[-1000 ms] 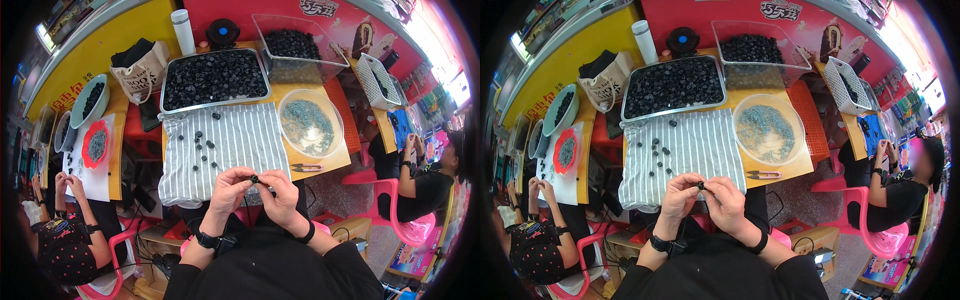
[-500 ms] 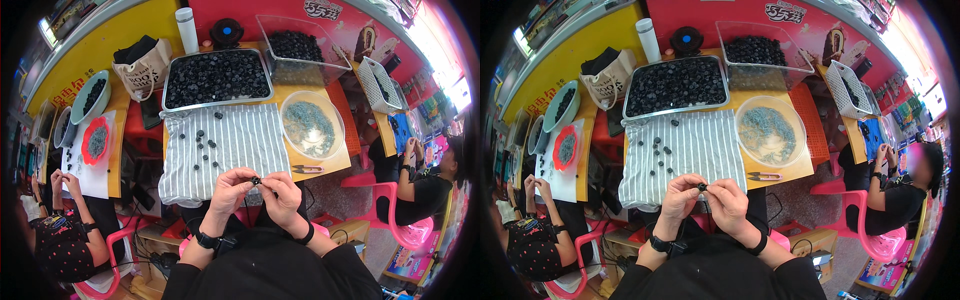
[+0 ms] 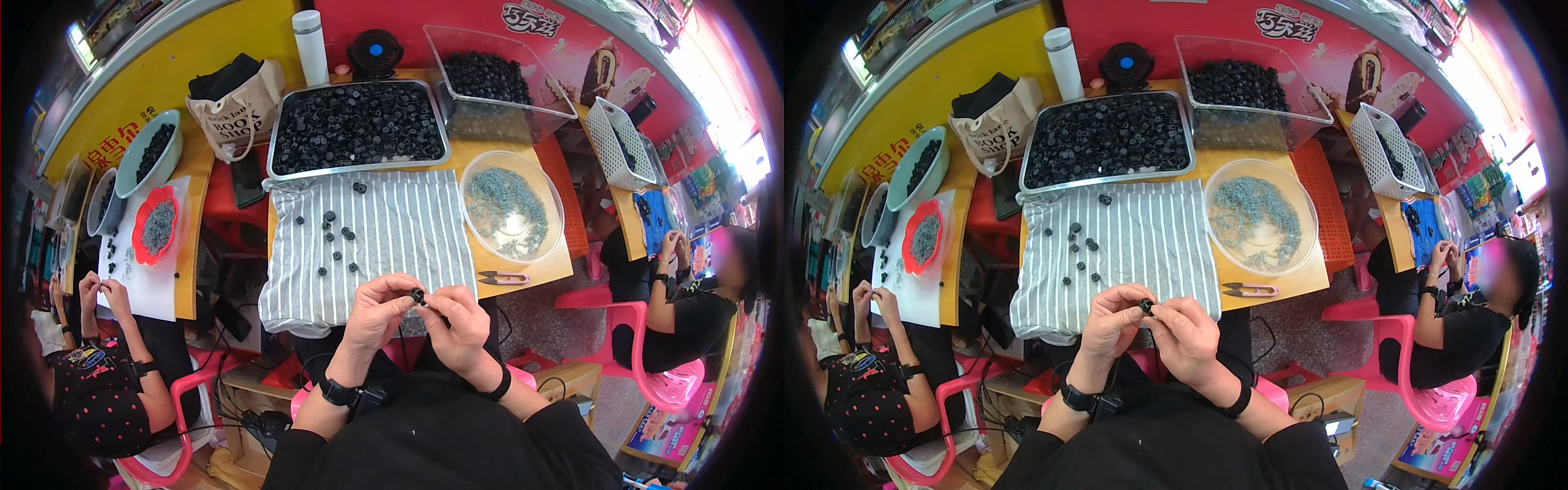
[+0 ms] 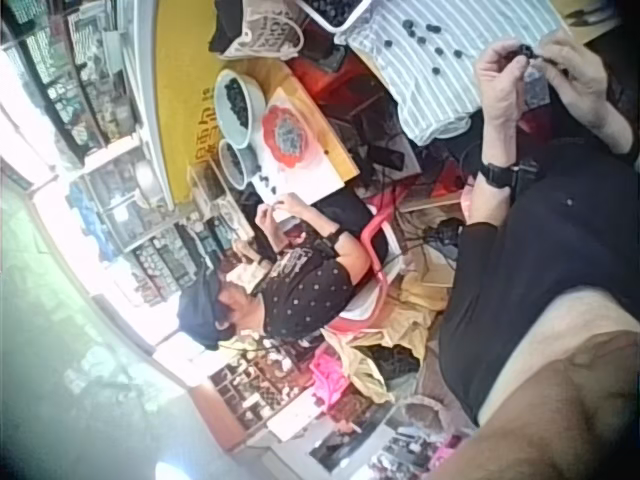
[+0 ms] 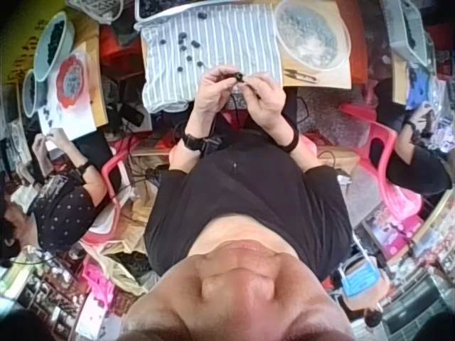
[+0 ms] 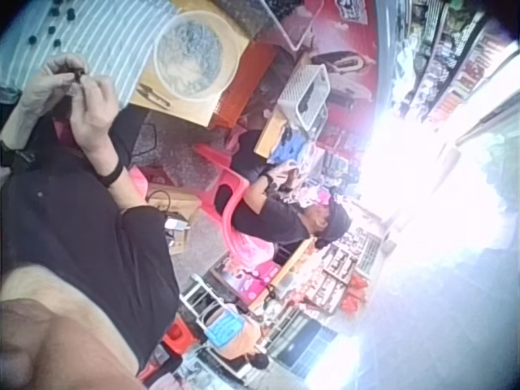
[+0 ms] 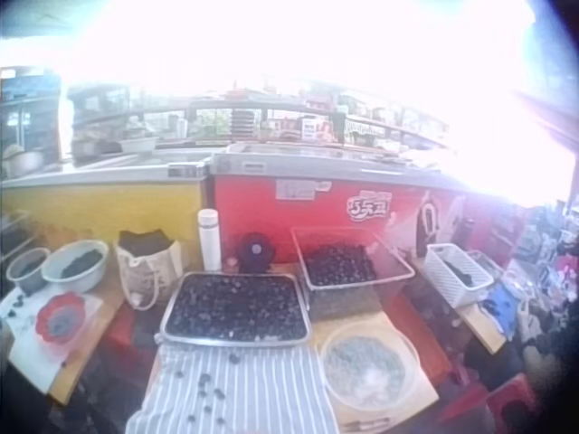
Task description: Assembling or sorting small black plastic components on a table.
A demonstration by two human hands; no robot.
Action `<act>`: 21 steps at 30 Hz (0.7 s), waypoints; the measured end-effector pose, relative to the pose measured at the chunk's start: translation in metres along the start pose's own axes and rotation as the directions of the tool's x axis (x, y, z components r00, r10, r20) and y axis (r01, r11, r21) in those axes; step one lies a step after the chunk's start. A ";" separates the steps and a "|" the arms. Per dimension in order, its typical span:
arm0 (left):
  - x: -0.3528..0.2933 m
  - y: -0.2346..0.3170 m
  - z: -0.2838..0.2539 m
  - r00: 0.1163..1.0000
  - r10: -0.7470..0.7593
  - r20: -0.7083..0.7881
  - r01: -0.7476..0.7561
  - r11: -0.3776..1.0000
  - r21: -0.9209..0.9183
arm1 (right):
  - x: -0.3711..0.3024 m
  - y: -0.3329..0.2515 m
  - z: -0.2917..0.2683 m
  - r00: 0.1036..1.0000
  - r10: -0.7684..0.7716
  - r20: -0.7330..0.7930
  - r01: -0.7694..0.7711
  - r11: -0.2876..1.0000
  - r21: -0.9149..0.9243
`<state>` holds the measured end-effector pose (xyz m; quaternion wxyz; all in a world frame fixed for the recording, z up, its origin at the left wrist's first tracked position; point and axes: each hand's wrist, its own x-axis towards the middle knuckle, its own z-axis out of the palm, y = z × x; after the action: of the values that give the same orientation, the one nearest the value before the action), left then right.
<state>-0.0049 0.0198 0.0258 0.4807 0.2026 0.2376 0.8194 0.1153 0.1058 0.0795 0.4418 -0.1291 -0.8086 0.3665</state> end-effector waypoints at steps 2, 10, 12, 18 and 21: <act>-0.001 0.000 0.000 1.000 -0.003 -0.017 0.003 1.000 -0.022 | 0.000 -0.001 0.001 1.000 -0.025 0.015 0.025 0.999 -0.031; -0.002 -0.003 -0.004 1.000 -0.003 -0.013 0.002 0.998 -0.055 | 0.000 0.000 0.004 1.000 -0.013 -0.006 0.012 1.000 -0.018; -0.002 -0.003 -0.005 1.000 -0.005 -0.011 0.005 0.998 -0.061 | 0.000 0.000 0.003 1.000 -0.001 -0.007 0.001 1.000 -0.007; -0.003 -0.004 -0.006 1.000 -0.022 -0.013 0.021 0.998 -0.052 | 0.000 0.001 0.002 1.000 0.016 0.004 -0.016 1.000 -0.016; -0.003 -0.004 -0.007 1.000 -0.017 -0.007 0.016 0.999 -0.046 | 0.000 0.000 0.003 1.000 0.016 0.007 -0.015 1.000 -0.021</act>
<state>-0.0045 0.0180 0.0176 0.4912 0.1867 0.2221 0.8213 0.1128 0.1043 0.0781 0.4347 -0.1386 -0.8128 0.3621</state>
